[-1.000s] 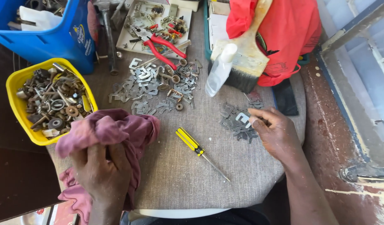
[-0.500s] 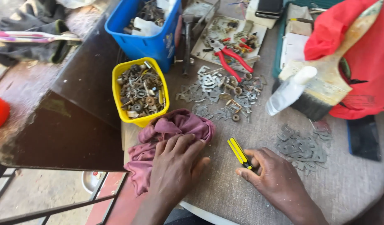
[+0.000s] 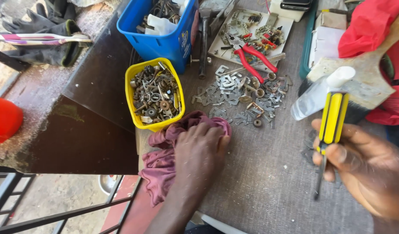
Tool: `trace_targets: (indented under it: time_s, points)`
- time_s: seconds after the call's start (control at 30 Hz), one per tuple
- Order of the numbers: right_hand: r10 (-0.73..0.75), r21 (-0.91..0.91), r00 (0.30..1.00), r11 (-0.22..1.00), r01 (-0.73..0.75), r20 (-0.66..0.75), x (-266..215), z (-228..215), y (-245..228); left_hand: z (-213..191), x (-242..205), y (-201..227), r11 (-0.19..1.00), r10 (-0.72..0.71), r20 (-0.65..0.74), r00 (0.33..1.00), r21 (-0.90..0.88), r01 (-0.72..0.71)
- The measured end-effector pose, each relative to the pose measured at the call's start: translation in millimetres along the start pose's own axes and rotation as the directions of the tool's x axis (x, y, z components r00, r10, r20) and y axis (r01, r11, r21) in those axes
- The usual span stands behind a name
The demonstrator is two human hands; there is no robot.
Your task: The person uses a yellow-handled screwdriver to scrape and clean small metal parts on a workbench. They repeatedly pick up parts, scrape them, and wipe them with a maroon cloth. The workspace contains a yellow container of hardware, a blue bin, pliers, and a brush.
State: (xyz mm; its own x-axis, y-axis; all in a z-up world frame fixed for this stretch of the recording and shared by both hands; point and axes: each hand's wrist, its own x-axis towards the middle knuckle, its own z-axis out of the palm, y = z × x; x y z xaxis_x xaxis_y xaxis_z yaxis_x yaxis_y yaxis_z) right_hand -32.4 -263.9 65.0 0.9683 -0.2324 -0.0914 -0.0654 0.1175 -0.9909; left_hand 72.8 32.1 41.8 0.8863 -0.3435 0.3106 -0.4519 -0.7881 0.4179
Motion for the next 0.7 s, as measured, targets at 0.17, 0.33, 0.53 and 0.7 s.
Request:
trace_targets:
  time_s: [0.17, 0.33, 0.53, 0.7]
  points:
    - [0.221, 0.064, 0.973, 0.974, -0.217, -0.066, 12.2, 28.4, 43.7, 26.5, 29.7, -4.8, 0.996, 0.082, 0.079, 0.993, -0.046, -0.078]
    - [0.237, 0.168, 0.971, 0.958, -0.233, -0.007, -9.3, 21.2, 81.4, 39.0, 76.2, -22.6, 0.996, 0.078, 0.042, 0.996, -0.049, -0.075]
    - [0.308, 0.194, 0.951, 0.934, -0.299, -0.021, -26.3, 17.4, 78.3, 68.9, 118.7, -25.5, 0.996, -0.085, 0.342, 0.936, 0.003, 0.089]
    - [0.332, 0.257, 0.942, 0.915, -0.311, -0.043, -29.2, 13.4, 84.6, 67.0, 117.7, -41.6, 0.961, -0.072, 0.227, 0.971, -0.245, 0.129]
